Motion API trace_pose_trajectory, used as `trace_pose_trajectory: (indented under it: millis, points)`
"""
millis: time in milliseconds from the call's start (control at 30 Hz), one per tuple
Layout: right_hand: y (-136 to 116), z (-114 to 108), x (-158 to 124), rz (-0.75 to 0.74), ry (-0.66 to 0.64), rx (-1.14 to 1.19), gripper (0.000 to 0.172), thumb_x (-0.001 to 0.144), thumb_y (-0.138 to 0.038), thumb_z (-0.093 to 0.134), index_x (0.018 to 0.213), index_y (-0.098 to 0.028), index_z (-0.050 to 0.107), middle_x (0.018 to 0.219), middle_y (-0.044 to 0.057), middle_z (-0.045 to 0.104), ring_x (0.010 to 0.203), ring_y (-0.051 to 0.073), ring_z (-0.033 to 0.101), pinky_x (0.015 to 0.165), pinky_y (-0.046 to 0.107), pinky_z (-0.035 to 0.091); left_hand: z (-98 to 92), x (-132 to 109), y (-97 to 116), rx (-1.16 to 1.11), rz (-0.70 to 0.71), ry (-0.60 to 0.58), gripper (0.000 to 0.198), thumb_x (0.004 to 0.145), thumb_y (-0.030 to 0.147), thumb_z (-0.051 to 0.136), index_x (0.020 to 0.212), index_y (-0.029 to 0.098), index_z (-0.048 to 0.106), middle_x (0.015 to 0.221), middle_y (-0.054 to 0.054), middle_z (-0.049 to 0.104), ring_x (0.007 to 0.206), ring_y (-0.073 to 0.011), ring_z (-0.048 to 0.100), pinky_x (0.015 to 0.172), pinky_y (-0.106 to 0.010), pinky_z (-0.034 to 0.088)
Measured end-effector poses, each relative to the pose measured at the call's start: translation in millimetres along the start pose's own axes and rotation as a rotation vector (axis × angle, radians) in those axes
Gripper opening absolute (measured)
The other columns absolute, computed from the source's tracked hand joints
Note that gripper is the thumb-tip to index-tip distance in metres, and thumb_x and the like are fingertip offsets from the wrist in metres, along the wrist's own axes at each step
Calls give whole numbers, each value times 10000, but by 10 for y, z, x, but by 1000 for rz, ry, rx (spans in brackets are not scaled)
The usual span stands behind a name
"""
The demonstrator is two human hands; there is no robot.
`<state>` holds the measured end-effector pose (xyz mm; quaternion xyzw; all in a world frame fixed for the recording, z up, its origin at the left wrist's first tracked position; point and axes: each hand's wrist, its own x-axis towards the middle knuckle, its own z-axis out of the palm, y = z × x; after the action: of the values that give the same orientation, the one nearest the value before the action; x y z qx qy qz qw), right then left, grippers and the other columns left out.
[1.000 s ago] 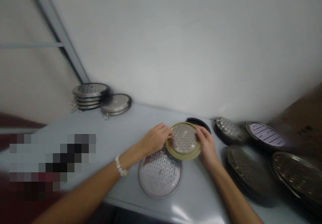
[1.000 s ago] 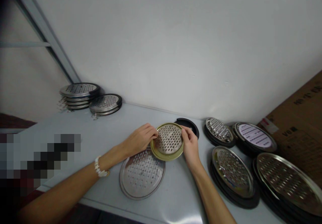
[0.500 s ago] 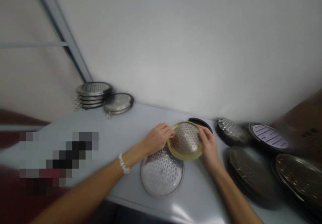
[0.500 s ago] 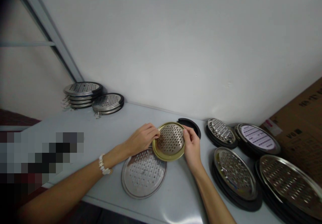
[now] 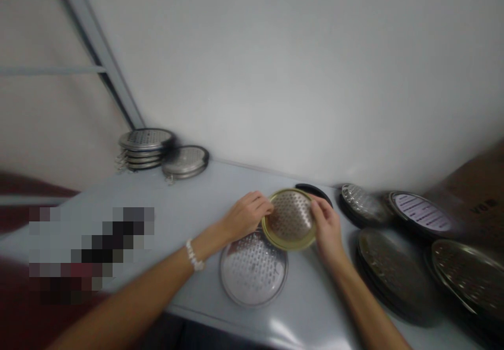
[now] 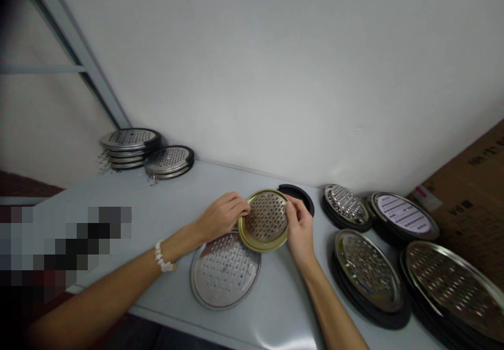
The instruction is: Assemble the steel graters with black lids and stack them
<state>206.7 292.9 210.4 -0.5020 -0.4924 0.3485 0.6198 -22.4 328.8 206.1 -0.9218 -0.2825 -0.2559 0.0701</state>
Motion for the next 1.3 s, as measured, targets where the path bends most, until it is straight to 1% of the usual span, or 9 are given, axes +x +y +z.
trace_pose_trajectory:
  millis: [300, 500, 700, 900, 1100, 1300]
  points:
    - [-14, -1, -8, 5, 4, 12, 390, 819, -523, 667, 1019, -193, 731, 1027, 78, 751, 983, 268, 656, 924, 420, 485, 20, -1, 0, -9, -7, 10, 144, 989, 136, 503, 956, 133, 643, 958, -64, 691, 915, -210, 543, 848, -331, 465]
    - [7, -2, -12, -17, -3, -12, 380, 834, -514, 650, 1019, -193, 734, 1071, 85, 747, 1015, 268, 651, 952, 420, 478, -7, 2, -9, 15, 14, -38, 136, 972, 112, 518, 996, 140, 649, 994, -63, 693, 941, -218, 551, 844, -338, 472]
    - [28, 3, -1, 20, 35, 10, 399, 809, -521, 664, 1015, -189, 745, 1064, 90, 756, 1009, 279, 661, 939, 430, 486, -71, 14, -17, 19, 29, -63, 110, 970, 139, 544, 1016, 153, 643, 1022, -63, 693, 966, -219, 561, 852, -343, 475]
    - [35, -15, 32, 22, 59, 7, 396, 805, -506, 664, 1017, -181, 749, 1052, 89, 761, 1012, 283, 663, 951, 433, 480, -67, 24, 11, -46, 40, -55, 106, 980, 191, 549, 986, 159, 649, 964, -50, 687, 940, -209, 567, 858, -327, 484]
    - [56, -17, 42, 5, 75, 4, 386, 814, -494, 661, 1023, -180, 742, 1053, 85, 757, 1010, 277, 658, 952, 428, 478, -80, 41, 42, -98, 53, -13, 107, 974, 187, 558, 956, 150, 657, 938, -49, 690, 913, -197, 563, 849, -315, 495]
    - [51, -15, 50, -7, 67, -3, 394, 817, -497, 652, 1031, -178, 740, 1068, 96, 755, 1010, 278, 655, 950, 428, 473, -100, 44, 46, -185, 19, 9, 126, 982, 196, 551, 970, 164, 672, 953, -50, 696, 933, -191, 568, 860, -314, 499]
